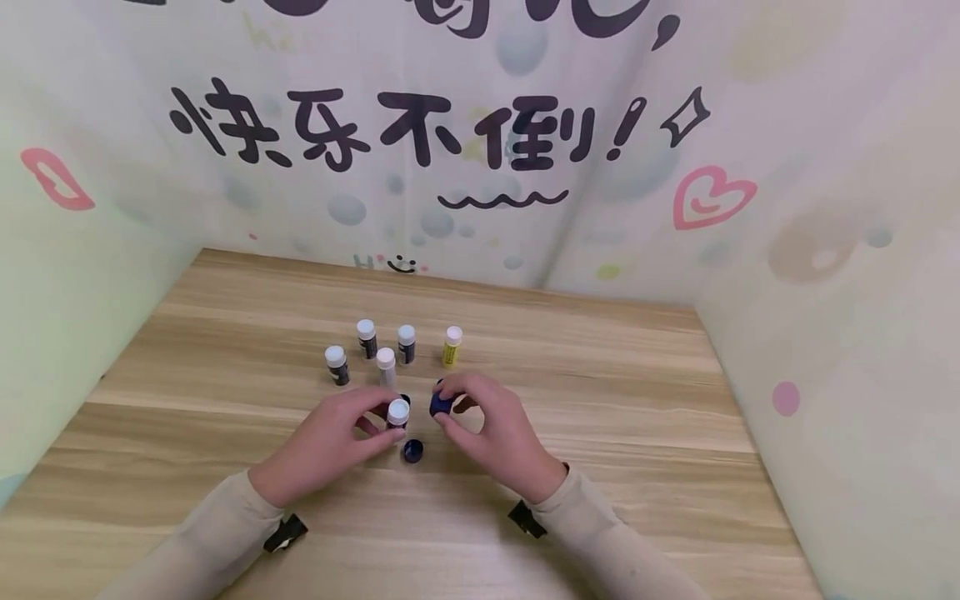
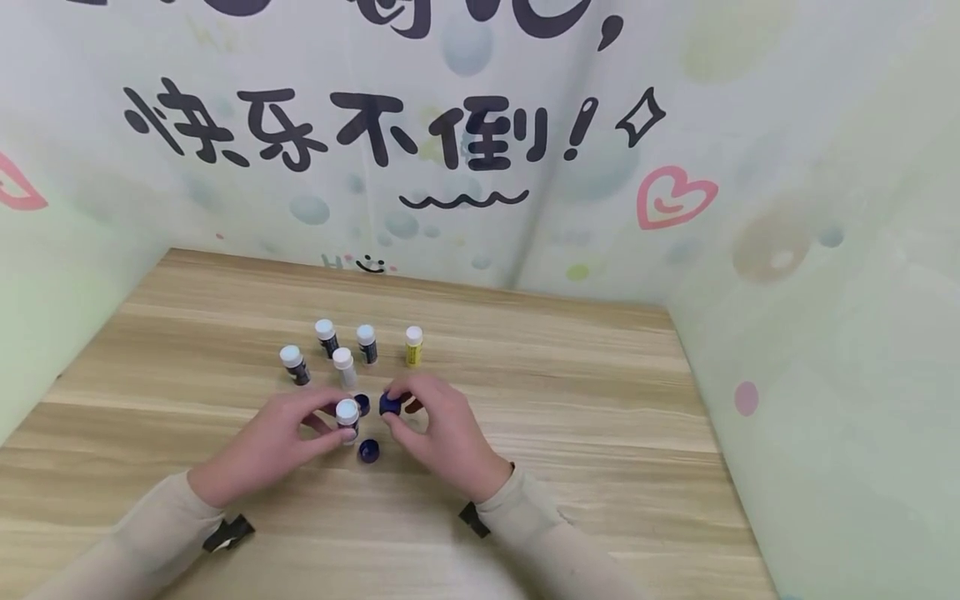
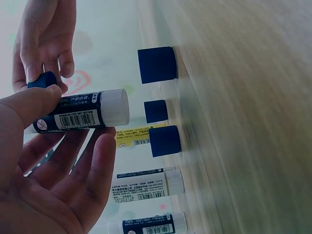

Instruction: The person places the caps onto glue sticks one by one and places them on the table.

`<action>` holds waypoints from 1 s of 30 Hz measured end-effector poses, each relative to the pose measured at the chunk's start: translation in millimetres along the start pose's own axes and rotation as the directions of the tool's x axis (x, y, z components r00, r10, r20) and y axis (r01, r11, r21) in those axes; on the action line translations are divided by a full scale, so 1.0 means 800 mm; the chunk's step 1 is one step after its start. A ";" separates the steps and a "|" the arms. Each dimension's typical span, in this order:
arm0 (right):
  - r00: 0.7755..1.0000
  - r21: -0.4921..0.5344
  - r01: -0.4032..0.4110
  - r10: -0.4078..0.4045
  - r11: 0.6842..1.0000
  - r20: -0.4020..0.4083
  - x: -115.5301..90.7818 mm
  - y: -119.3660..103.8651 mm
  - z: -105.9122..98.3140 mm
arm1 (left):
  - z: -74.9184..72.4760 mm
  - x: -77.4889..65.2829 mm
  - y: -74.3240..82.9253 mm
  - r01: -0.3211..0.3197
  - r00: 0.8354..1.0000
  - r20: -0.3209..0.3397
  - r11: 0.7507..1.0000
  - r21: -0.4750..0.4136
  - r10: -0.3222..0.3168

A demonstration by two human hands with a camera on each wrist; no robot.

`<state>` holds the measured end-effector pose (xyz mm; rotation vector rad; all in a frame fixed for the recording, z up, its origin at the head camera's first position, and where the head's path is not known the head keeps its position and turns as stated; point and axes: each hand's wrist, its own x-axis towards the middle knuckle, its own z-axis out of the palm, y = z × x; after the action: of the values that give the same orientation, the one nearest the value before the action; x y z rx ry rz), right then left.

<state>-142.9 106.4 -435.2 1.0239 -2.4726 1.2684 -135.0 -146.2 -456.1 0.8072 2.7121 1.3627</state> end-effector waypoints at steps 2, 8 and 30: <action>1.000 0.025 0.004 -0.004 1.000 -0.010 0.001 -0.001 0.000 | 0.000 0.002 0.001 -0.002 1.000 0.003 1.000 0.004 0.002; 0.999 0.081 0.027 -0.024 0.996 -0.038 0.004 -0.002 0.002 | 0.002 0.004 0.004 -0.012 1.000 0.018 1.000 0.013 0.011; 0.996 0.100 0.066 -0.061 0.993 -0.058 0.007 -0.016 0.010 | 0.011 0.011 0.006 -0.099 0.995 0.013 0.994 0.043 0.098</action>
<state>-137.8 92.4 -429.4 1.0677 -2.3369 1.3962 -138.4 -133.2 -456.3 0.9607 2.7375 1.3156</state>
